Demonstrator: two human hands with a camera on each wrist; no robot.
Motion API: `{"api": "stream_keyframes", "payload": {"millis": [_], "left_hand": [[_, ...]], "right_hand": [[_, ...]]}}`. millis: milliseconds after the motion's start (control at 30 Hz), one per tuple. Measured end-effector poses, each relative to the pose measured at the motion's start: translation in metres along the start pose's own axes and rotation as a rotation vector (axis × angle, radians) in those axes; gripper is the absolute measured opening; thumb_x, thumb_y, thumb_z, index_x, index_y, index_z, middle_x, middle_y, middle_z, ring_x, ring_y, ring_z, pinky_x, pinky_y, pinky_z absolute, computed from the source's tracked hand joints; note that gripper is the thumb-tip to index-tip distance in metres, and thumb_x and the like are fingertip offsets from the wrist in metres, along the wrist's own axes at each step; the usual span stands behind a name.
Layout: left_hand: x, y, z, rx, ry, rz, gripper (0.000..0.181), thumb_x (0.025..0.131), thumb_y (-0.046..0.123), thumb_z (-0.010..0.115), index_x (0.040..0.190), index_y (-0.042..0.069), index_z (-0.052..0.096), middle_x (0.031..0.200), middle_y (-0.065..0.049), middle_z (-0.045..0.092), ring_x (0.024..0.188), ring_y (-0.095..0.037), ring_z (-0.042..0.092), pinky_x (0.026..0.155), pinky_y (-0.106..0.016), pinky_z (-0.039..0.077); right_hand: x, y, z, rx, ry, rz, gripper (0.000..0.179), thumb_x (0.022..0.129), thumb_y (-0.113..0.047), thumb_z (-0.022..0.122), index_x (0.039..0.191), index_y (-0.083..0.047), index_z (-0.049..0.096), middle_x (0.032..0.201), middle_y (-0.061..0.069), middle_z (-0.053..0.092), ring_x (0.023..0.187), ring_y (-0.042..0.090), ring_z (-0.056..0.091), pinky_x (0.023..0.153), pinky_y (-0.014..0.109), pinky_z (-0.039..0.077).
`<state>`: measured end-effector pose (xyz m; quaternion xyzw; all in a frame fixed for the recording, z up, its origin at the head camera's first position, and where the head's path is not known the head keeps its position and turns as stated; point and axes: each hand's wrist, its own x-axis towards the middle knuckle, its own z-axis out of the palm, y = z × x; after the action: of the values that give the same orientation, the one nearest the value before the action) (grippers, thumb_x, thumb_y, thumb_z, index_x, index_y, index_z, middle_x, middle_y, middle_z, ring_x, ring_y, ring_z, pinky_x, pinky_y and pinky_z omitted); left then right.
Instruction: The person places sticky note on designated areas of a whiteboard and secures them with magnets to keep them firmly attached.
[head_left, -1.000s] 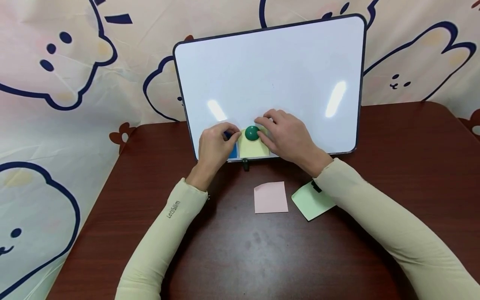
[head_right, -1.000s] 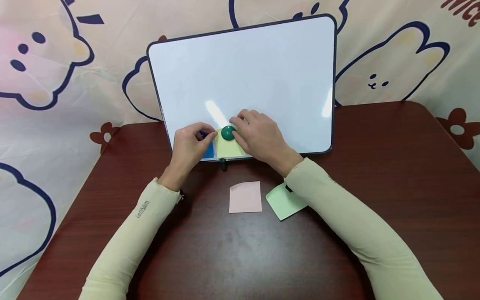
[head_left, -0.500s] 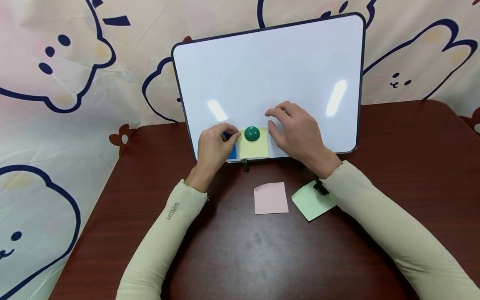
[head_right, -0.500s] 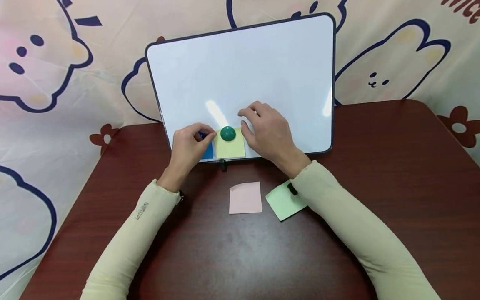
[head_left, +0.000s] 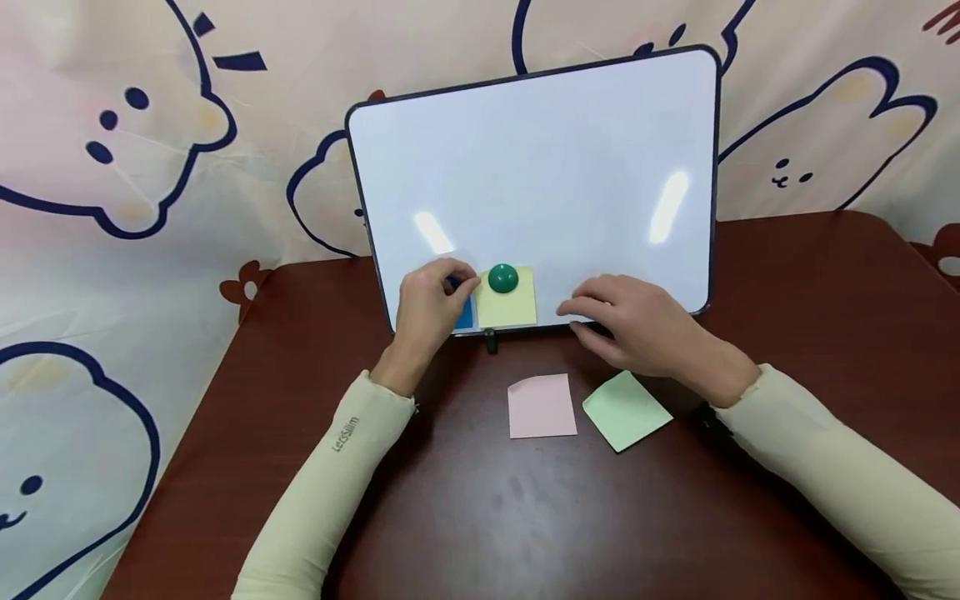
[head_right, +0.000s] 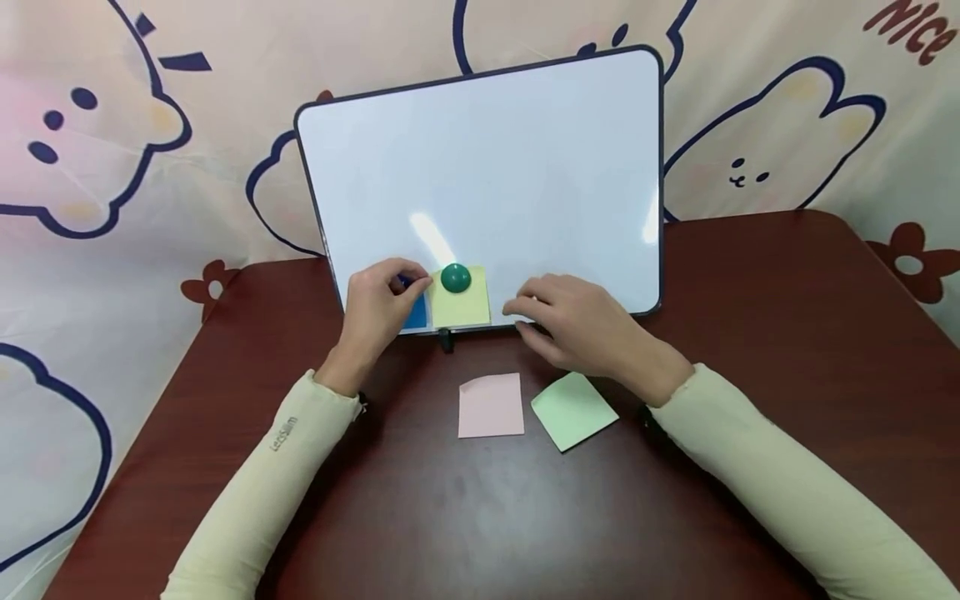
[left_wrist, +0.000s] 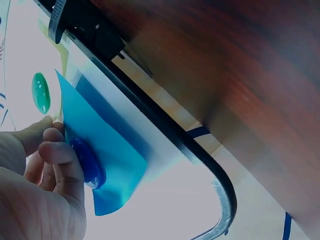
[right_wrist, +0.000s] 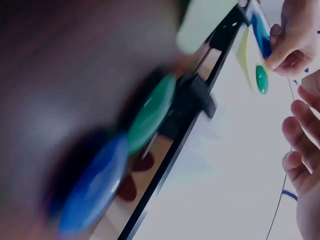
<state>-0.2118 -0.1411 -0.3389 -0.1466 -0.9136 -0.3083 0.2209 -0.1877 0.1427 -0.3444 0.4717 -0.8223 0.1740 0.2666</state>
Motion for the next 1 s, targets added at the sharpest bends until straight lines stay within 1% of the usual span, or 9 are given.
{"api": "stream_keyframes", "payload": {"millis": [100, 200, 333, 467, 567, 633, 833, 900, 1000], "left_hand": [[-0.004, 0.001, -0.001, 0.009, 0.031, 0.002, 0.013, 0.091, 0.016, 0.073, 0.099, 0.007, 0.075, 0.096, -0.008, 0.075, 0.076, -0.018, 0.063, 0.071, -0.033, 0.057], [-0.007, 0.005, -0.003, 0.016, 0.046, 0.019, 0.012, 0.091, 0.016, 0.073, 0.099, 0.006, 0.075, 0.097, -0.009, 0.075, 0.075, -0.019, 0.063, 0.070, -0.033, 0.057], [-0.012, 0.011, -0.003, 0.018, 0.018, 0.052, 0.012, 0.090, 0.014, 0.073, 0.099, 0.006, 0.075, 0.096, -0.009, 0.075, 0.075, -0.019, 0.064, 0.070, -0.032, 0.058], [-0.020, 0.014, -0.003, 0.027, -0.018, 0.074, 0.011, 0.089, 0.013, 0.075, 0.097, 0.006, 0.075, 0.092, -0.008, 0.074, 0.073, -0.018, 0.063, 0.067, -0.031, 0.057], [-0.027, 0.015, -0.005, 0.037, -0.076, 0.089, 0.012, 0.088, 0.015, 0.076, 0.097, 0.006, 0.075, 0.091, -0.007, 0.074, 0.072, -0.018, 0.062, 0.067, -0.030, 0.055], [-0.032, 0.014, -0.007, 0.042, -0.128, 0.081, 0.012, 0.089, 0.017, 0.076, 0.096, 0.008, 0.075, 0.090, -0.006, 0.075, 0.071, -0.017, 0.061, 0.066, -0.030, 0.054], [-0.044, 0.015, -0.014, 0.042, -0.301, -0.024, 0.012, 0.088, 0.024, 0.077, 0.094, 0.014, 0.075, 0.086, 0.001, 0.074, 0.072, -0.013, 0.061, 0.064, -0.028, 0.052], [-0.048, 0.017, -0.016, 0.036, -0.366, -0.043, 0.013, 0.088, 0.026, 0.077, 0.095, 0.015, 0.075, 0.087, 0.002, 0.074, 0.074, -0.012, 0.062, 0.067, -0.028, 0.053], [-0.054, 0.021, -0.017, 0.037, -0.452, -0.042, 0.014, 0.088, 0.027, 0.077, 0.096, 0.017, 0.075, 0.088, 0.003, 0.075, 0.077, -0.010, 0.064, 0.071, -0.028, 0.055]], "right_hand": [[-0.011, 0.004, -0.004, 0.006, -0.057, -0.036, 0.023, 0.085, -0.015, 0.072, 0.108, -0.013, 0.072, 0.100, 0.002, 0.067, 0.087, 0.020, 0.063, 0.076, 0.037, 0.053], [-0.020, 0.007, -0.009, 0.008, -0.140, -0.060, 0.023, 0.088, -0.024, 0.072, 0.109, -0.015, 0.072, 0.102, 0.000, 0.066, 0.086, 0.017, 0.061, 0.076, 0.036, 0.051], [-0.032, 0.009, -0.016, -0.015, -0.248, -0.076, 0.030, 0.089, -0.042, 0.071, 0.109, -0.020, 0.072, 0.106, -0.002, 0.065, 0.088, 0.015, 0.058, 0.078, 0.035, 0.050], [-0.042, 0.012, -0.020, -0.042, -0.313, -0.070, 0.035, 0.087, -0.049, 0.071, 0.109, -0.022, 0.071, 0.108, -0.004, 0.065, 0.091, 0.015, 0.057, 0.080, 0.034, 0.048], [-0.048, 0.015, -0.023, -0.061, -0.348, -0.066, 0.035, 0.086, -0.049, 0.072, 0.109, -0.022, 0.071, 0.107, -0.004, 0.065, 0.091, 0.014, 0.056, 0.079, 0.034, 0.047], [-0.053, 0.018, -0.024, -0.069, -0.371, -0.061, 0.036, 0.085, -0.049, 0.073, 0.110, -0.023, 0.071, 0.108, -0.005, 0.065, 0.091, 0.013, 0.056, 0.079, 0.033, 0.047], [-0.065, 0.025, -0.031, -0.084, -0.388, 0.002, 0.035, 0.086, -0.047, 0.073, 0.112, -0.023, 0.070, 0.107, -0.005, 0.065, 0.092, 0.013, 0.057, 0.080, 0.036, 0.050], [-0.068, 0.026, -0.034, -0.089, -0.390, 0.026, 0.034, 0.085, -0.045, 0.074, 0.112, -0.023, 0.071, 0.106, -0.006, 0.065, 0.092, 0.013, 0.058, 0.081, 0.037, 0.052], [-0.069, 0.027, -0.037, -0.100, -0.416, 0.056, 0.033, 0.086, -0.043, 0.073, 0.113, -0.024, 0.070, 0.104, -0.005, 0.065, 0.092, 0.014, 0.059, 0.083, 0.039, 0.053]]}}
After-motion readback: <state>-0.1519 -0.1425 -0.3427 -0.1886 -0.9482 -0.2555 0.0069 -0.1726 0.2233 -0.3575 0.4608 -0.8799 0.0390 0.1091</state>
